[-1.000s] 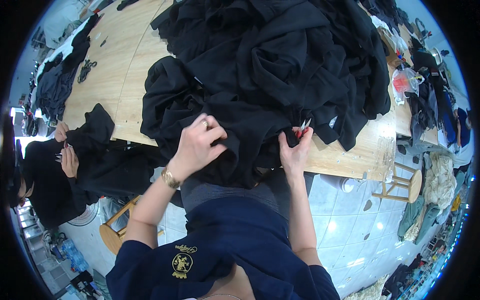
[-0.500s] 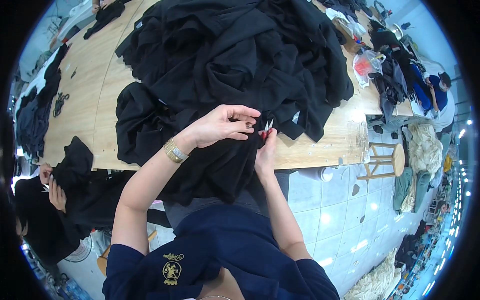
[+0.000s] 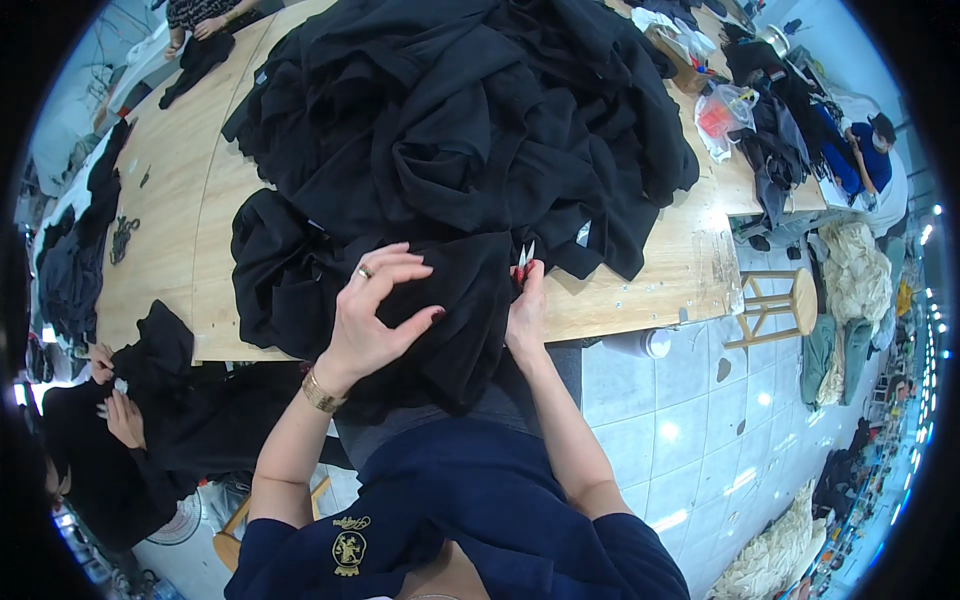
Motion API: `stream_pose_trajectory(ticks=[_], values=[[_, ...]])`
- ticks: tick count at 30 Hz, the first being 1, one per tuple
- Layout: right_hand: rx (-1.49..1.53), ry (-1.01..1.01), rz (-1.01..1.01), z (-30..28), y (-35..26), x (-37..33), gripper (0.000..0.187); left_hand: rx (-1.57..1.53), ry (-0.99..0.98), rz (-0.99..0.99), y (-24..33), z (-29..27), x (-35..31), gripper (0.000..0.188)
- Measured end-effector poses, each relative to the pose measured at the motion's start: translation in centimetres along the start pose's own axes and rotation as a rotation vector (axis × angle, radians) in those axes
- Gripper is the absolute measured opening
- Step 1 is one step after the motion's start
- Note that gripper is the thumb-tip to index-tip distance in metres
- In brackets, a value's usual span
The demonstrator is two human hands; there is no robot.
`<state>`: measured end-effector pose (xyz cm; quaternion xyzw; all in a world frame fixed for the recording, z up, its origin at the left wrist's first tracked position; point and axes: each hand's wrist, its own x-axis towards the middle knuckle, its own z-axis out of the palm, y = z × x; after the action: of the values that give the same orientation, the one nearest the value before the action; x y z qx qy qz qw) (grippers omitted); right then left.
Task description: Using small scissors or snippers to trim loose threads and excess fabric from black garments on a production workbench.
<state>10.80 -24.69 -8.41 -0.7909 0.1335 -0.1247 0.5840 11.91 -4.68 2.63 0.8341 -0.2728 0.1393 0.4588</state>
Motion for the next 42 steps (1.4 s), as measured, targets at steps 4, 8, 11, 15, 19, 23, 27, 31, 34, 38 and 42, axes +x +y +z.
stream_pose_trajectory(ticks=[4, 8, 11, 15, 19, 23, 27, 31, 34, 38, 42], values=[[-0.014, 0.006, -0.036, 0.2, -1.0, -0.3, 0.042, 0.118, 0.012, 0.162, 0.4, 1.8, 0.0, 0.031], [-0.004, 0.002, -0.175, 0.0, -1.0, -0.8, 0.041, 0.47, -0.27, 0.465, 1.5, 2.8, 3.0, 0.021], [-0.129, 0.055, -0.21, -0.5, -1.5, -0.9, 0.037, 0.565, -0.422, 0.527, 0.8, 2.2, 4.4, 0.009], [-0.112, 0.054, -0.153, -0.9, -1.9, -1.3, 0.039, 0.257, -0.431, 0.437, 1.8, 0.1, 4.8, 0.013], [-0.123, 0.044, -0.119, -1.4, -2.9, -1.1, 0.035, -0.012, -0.334, 0.349, 2.3, -1.8, 4.8, 0.017], [0.106, 0.152, -0.328, -1.5, -6.4, -1.7, 0.033, 0.072, -0.165, 0.231, 1.0, -2.3, 4.7, 0.015], [0.141, -0.195, -0.366, -1.0, -11.0, -3.3, 0.039, -0.042, -0.164, -0.049, 1.1, -1.8, 4.7, 0.012], [0.373, -0.242, -0.105, 0.5, -9.6, -3.3, 0.031, -0.362, -0.148, -0.291, -0.8, -0.9, 3.6, 0.013], [0.79, -0.307, 0.172, -0.9, -8.5, -1.6, 0.033, -0.629, -0.211, -0.432, -1.7, -0.9, 2.6, 0.013], [0.769, -0.346, 0.205, -0.8, -8.0, -0.6, 0.029, -0.86, -0.334, -0.66, -1.1, -1.0, 1.8, 0.015], [0.239, -0.152, -0.025, -0.9, -9.3, -0.8, 0.027, -0.836, -0.164, -0.689, -0.7, -0.6, 1.3, 0.014]])
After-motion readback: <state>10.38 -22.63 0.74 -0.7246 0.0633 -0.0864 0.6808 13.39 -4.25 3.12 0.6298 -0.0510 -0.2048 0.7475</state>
